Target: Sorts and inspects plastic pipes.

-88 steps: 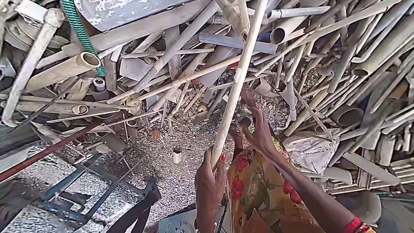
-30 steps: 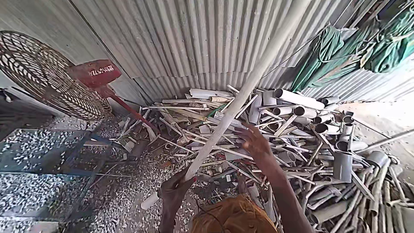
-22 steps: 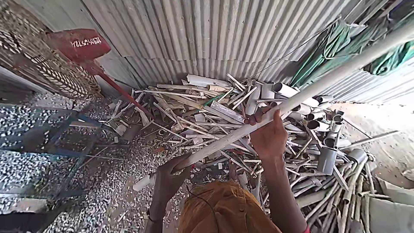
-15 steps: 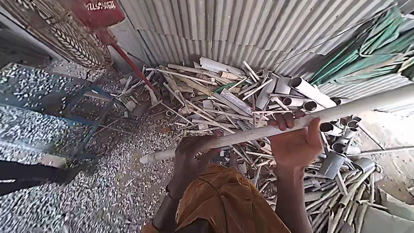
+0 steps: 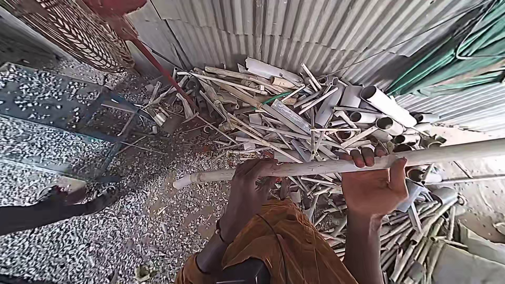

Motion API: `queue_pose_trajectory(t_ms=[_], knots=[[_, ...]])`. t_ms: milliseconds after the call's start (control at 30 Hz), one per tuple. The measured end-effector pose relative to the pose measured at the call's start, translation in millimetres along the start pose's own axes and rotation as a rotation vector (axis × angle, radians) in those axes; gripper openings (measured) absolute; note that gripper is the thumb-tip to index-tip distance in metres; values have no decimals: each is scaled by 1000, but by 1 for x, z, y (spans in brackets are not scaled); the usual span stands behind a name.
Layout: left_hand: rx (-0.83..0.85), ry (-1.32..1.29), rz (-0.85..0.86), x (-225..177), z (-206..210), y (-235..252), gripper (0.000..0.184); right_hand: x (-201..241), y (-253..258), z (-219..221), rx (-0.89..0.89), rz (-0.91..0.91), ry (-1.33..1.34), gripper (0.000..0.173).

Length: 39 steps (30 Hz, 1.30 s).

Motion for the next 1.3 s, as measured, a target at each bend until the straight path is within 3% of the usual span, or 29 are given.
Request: queue_pose_trajectory(t_ms=[100, 200, 333, 433, 567, 733, 867, 1000, 1133, 1300], knots=[[81, -50, -10, 4, 13, -1, 9, 2, -3, -5, 21, -18, -24, 58], [72, -70, -11, 3, 21, -4, 8, 5, -3, -7, 15, -24, -23, 54], [27, 11, -8, 7, 17, -5, 37, 13, 0, -12, -36, -25, -43, 63], [57, 151, 31, 17, 14, -5, 28, 21, 4, -20, -251, -11, -144, 61], [60, 156, 104, 25, 10, -7, 29, 25, 3, -31, -523, 85, -300, 37], [79, 107, 228, 35, 6, -9, 31, 25, -3, -45, -364, 120, -467, 27], [-54, 63, 298, 39, 1, -10, 21, 23, -3, -40, -312, 52, -576, 20], [-151, 72, 421, 31, -2, -5, 14, 22, 1, -52, -372, 110, -561, 20], [-117, 140, 474, 21, -4, -4, 9, 18, -1, -68, -475, 157, -519, 24], [-44, 156, 457, 21, -1, -12, 16, 14, -10, -86, -539, 194, -489, 22]])
Point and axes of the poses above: each hand's wrist, its own y-axis towards the middle knuckle, its own z-axis out of the palm, x = y × z, the point moved 4 cm from there along y, towards the middle knuckle, and after that the axes turned 9 degrees about y, right-handed, at the moved point
